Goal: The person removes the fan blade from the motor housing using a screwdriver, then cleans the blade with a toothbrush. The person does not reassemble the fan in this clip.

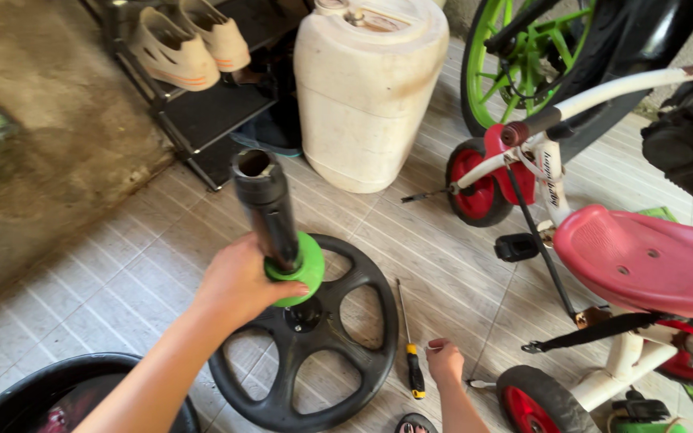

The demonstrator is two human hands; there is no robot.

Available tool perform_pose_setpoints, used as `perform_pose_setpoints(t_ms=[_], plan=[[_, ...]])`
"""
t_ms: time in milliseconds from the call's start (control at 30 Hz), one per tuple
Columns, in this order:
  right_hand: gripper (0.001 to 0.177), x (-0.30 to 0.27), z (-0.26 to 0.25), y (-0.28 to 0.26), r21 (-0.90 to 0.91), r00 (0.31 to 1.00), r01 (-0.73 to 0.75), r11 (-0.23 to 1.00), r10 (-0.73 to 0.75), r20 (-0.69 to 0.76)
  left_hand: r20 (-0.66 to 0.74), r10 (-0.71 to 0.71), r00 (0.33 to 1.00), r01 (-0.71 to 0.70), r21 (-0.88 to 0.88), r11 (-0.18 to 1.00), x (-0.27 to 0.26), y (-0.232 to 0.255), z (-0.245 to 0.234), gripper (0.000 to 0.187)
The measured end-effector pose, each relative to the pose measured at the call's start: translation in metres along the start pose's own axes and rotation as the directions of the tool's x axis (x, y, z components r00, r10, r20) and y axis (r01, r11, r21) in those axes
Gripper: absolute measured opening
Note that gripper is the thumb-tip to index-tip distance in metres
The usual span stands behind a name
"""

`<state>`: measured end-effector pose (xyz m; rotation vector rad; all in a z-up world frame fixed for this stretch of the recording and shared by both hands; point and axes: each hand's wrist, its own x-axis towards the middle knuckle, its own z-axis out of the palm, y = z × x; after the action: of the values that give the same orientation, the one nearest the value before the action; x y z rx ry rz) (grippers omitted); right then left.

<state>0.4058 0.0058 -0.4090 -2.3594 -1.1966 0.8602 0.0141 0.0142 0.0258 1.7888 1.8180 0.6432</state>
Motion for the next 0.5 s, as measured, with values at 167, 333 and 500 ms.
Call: perform_pose_setpoints(t_ms=[167, 333, 500], plan=[[0.021, 0.003, 0.010, 0.006, 0.069, 0.991, 0.034, 0.997, -0.024, -0.132, 0.011, -0.006, 1.000, 0.006, 0.019, 1.000, 0.000, 0.001, 0.001, 0.060], [0.017, 0.011, 0.007, 0.011, 0.156, 0.984, -0.057, 0.986, 0.082, -0.158, 0.021, -0.011, 1.000, 0.011, -0.005, 1.000, 0.001, 0.003, 0.002, 0.062], [0.024, 0.007, 0.004, 0.011, 0.180, 0.981, -0.132, 0.975, 0.154, -0.115, -0.004, 0.025, 1.000, -0.025, 0.005, 1.000, 0.001, 0.002, 0.001, 0.057]])
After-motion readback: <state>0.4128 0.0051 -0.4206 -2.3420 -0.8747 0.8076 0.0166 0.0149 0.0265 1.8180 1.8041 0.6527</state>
